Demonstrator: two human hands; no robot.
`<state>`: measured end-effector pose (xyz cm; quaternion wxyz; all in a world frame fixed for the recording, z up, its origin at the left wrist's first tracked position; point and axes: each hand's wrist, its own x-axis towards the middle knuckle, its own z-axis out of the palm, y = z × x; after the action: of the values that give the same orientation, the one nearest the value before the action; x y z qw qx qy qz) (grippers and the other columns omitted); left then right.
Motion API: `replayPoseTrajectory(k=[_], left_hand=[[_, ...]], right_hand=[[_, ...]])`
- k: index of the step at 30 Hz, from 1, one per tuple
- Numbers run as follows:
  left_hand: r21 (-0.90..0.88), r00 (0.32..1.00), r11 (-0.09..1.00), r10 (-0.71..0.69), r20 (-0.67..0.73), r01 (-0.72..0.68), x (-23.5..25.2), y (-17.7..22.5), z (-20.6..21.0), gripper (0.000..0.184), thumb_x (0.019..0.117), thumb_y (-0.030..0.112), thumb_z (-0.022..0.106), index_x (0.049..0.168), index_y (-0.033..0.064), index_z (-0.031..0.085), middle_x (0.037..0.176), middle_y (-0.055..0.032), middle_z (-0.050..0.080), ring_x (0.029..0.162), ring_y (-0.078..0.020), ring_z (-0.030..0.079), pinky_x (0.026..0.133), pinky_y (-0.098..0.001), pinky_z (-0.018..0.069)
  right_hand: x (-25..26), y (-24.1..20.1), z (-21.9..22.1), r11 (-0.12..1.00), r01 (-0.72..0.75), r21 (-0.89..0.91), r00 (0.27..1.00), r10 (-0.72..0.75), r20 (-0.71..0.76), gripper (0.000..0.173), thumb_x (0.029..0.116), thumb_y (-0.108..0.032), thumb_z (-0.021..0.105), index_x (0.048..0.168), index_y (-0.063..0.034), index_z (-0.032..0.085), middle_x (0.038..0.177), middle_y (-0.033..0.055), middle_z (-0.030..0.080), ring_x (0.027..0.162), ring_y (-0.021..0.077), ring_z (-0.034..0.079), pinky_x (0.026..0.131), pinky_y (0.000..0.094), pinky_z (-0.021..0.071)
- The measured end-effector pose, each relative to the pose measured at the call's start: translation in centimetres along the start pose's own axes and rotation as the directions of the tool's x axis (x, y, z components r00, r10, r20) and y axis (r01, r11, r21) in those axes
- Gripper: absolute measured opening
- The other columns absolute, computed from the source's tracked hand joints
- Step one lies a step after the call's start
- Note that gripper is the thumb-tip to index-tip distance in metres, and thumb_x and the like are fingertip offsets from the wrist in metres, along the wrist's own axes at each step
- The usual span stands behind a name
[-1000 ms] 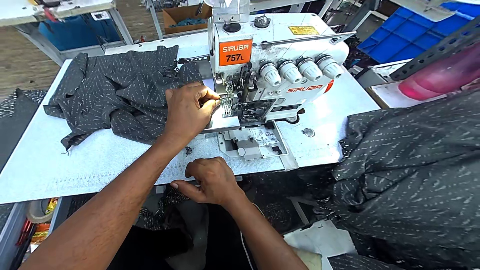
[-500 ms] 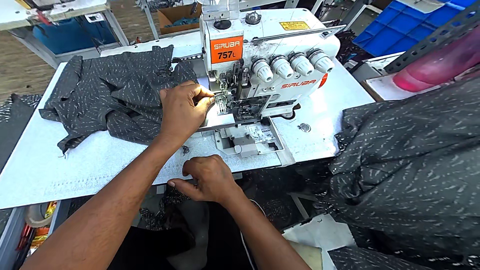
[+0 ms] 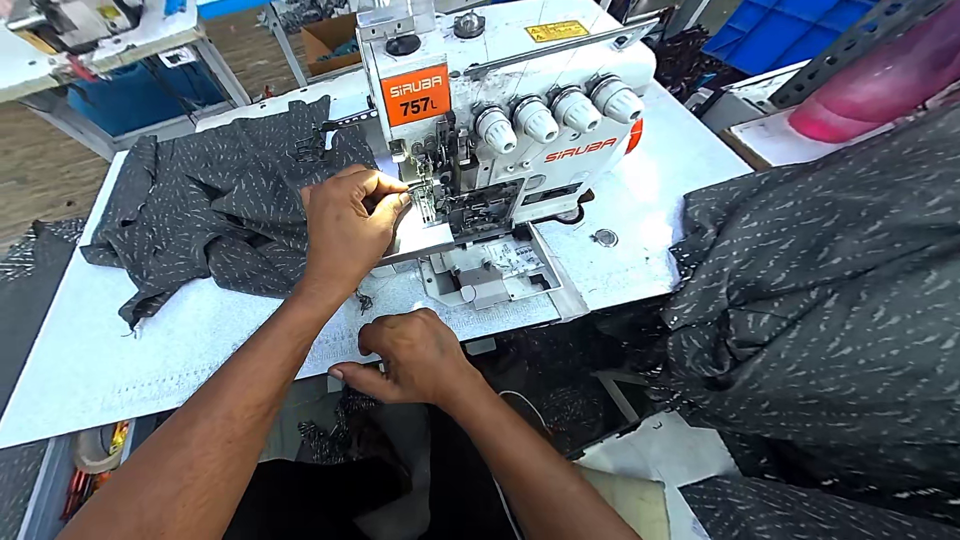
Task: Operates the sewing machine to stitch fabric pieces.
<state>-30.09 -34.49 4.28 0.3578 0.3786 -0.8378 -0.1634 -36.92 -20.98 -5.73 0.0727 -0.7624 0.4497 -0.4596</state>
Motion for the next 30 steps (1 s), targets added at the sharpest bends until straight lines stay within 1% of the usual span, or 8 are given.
replayPoseTrajectory(k=[3,10,13,15,18,22,25,30], left_hand=[[-0.002,1.0,1.0,0.007,-0.001,-0.007,0.04,0.08,0.05,0.008,0.0919,0.023,0.074,0.096,0.018,0.079,0.088,0.0057,0.069,0.077,-0.0051,0.062,0.08,-0.0374,0.0485],[-0.013,1.0,1.0,0.019,-0.017,-0.019,-0.06,0.15,0.2,0.008,0.0916,0.021,0.074,0.097,0.0156,0.078,0.089,0.0041,0.069,0.076,-0.0023,0.063,0.072,-0.0244,0.0515],[-0.017,1.0,1.0,0.022,-0.02,-0.023,-0.11,0.08,0.22,0.009,0.0916,0.02,0.074,0.097,0.0146,0.078,0.089,0.0036,0.07,0.077,-0.0027,0.063,0.073,-0.0252,0.0509],[-0.018,0.999,0.999,0.031,-0.029,-0.031,-0.12,0.04,0.23,0.008,0.0914,0.02,0.075,0.096,0.0147,0.078,0.089,0.0035,0.07,0.076,-0.0016,0.063,0.07,-0.0219,0.0518],[-0.025,0.999,0.999,0.029,-0.036,-0.03,-0.22,0.01,0.26,0.008,0.0915,0.02,0.075,0.097,0.0141,0.078,0.089,0.0028,0.069,0.076,-0.0017,0.063,0.07,-0.0209,0.0519],[-0.02,0.999,1.0,0.017,-0.041,-0.018,-0.25,0.05,0.26,0.008,0.0916,0.019,0.074,0.097,0.0142,0.078,0.089,0.0034,0.069,0.076,-0.0024,0.062,0.071,-0.0238,0.05],[-0.025,0.999,0.999,0.023,-0.047,-0.024,-0.23,0.03,0.3,0.008,0.0915,0.019,0.075,0.097,0.0137,0.078,0.089,0.0033,0.069,0.076,-0.0015,0.063,0.07,-0.021,0.051],[-0.02,0.998,0.999,0.042,-0.05,-0.043,-0.14,0.14,0.36,0.008,0.0915,0.019,0.075,0.096,0.0134,0.078,0.09,0.0022,0.07,0.078,-0.0015,0.063,0.072,-0.0202,0.0514]], right_hand=[[-0.01,-0.02,0.01,1.0,-0.003,-0.01,1.0,0.003,0.005,0.05,0.0979,-0.053,0.061,0.067,-0.0138,0.063,0.056,-0.0033,0.054,0.049,0.0103,0.055,0.043,0.0317,0.0409],[-0.02,-0.03,0.0,1.0,-0.004,0.012,1.0,0.004,-0.006,0.051,0.0981,-0.053,0.061,0.066,-0.0139,0.061,0.055,-0.0028,0.053,0.049,0.0106,0.055,0.043,0.0317,0.0406],[-0.02,-0.06,-0.01,1.0,-0.001,0.015,1.0,0.002,-0.014,0.051,0.0985,-0.052,0.06,0.066,-0.014,0.061,0.055,-0.0028,0.053,0.049,0.0106,0.055,0.043,0.0316,0.0401],[-0.06,-0.08,-0.06,1.0,-0.001,0.016,1.0,0.002,-0.015,0.05,0.0985,-0.053,0.06,0.066,-0.014,0.061,0.055,-0.003,0.053,0.049,0.0107,0.055,0.043,0.0316,0.0402],[-0.08,-0.11,-0.04,1.0,0.002,0.013,1.0,-0.001,-0.026,0.05,0.098,-0.053,0.061,0.066,-0.0137,0.061,0.055,-0.0028,0.052,0.048,0.0106,0.054,0.043,0.0314,0.0397],[-0.06,-0.11,-0.01,1.0,0.004,0.012,0.999,-0.004,-0.033,0.051,0.098,-0.053,0.061,0.066,-0.0136,0.061,0.055,-0.0027,0.053,0.048,0.0107,0.054,0.043,0.0313,0.0402],[-0.08,-0.08,0.02,1.0,0.006,0.011,0.999,-0.005,-0.033,0.05,0.0983,-0.052,0.061,0.066,-0.0137,0.062,0.055,-0.0031,0.053,0.049,0.0104,0.055,0.043,0.031,0.0403],[-0.06,-0.09,-0.03,1.0,0.003,0.009,1.0,-0.002,-0.026,0.05,0.0978,-0.052,0.061,0.067,-0.0137,0.062,0.055,-0.0029,0.054,0.049,0.0105,0.055,0.043,0.0314,0.0399]])
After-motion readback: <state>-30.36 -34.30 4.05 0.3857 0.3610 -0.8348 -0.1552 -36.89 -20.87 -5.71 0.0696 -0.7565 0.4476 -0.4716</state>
